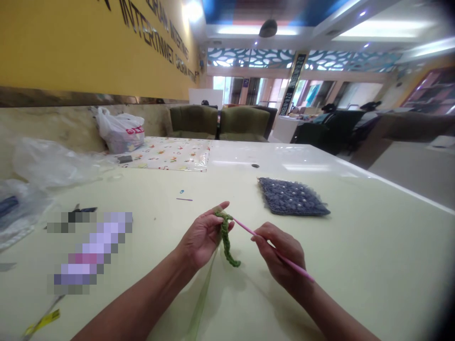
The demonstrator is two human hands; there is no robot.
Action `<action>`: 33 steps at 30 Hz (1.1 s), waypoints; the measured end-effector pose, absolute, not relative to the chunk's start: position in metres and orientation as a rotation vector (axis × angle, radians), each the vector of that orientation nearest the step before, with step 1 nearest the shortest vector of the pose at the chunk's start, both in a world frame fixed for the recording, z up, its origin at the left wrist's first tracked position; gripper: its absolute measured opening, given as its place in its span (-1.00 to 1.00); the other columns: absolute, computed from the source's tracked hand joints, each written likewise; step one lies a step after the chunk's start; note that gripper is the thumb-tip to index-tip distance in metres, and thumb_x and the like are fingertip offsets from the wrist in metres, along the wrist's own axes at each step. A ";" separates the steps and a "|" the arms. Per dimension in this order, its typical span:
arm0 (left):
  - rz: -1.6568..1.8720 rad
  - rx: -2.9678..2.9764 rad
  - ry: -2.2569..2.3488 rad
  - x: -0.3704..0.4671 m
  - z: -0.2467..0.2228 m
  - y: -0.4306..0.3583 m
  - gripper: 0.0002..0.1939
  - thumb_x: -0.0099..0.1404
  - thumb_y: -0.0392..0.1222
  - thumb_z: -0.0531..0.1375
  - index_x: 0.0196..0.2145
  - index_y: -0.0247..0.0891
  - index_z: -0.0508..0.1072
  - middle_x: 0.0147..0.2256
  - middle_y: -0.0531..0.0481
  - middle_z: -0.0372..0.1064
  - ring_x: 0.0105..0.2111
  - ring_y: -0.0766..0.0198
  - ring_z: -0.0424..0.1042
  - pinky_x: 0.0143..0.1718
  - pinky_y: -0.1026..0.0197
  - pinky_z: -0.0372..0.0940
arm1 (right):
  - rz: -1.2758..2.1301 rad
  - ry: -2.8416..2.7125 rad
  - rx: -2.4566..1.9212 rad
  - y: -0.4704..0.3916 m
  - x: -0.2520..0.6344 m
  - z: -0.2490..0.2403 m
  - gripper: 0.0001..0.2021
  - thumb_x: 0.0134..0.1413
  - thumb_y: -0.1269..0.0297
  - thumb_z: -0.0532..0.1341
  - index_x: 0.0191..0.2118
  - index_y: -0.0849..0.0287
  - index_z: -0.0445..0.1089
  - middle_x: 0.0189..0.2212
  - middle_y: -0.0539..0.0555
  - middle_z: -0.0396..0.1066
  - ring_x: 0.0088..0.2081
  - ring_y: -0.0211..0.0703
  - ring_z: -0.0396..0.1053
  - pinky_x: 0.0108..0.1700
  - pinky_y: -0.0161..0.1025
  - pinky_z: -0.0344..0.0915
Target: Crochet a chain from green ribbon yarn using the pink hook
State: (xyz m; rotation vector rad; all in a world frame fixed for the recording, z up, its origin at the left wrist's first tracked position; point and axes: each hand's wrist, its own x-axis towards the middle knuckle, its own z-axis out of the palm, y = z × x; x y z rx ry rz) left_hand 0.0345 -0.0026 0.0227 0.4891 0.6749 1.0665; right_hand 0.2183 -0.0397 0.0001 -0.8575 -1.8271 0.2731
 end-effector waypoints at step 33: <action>0.906 0.974 0.665 0.041 0.012 -0.008 -0.67 0.18 -0.21 0.28 -0.09 -0.30 0.55 -0.26 -0.12 0.52 -0.28 0.27 0.42 -0.10 0.16 0.27 | 0.533 -1.762 -0.797 -0.027 0.231 0.012 -0.78 0.24 0.43 0.12 -0.21 0.12 0.53 -0.30 0.07 0.45 -0.23 -0.16 0.41 -0.21 -0.22 0.33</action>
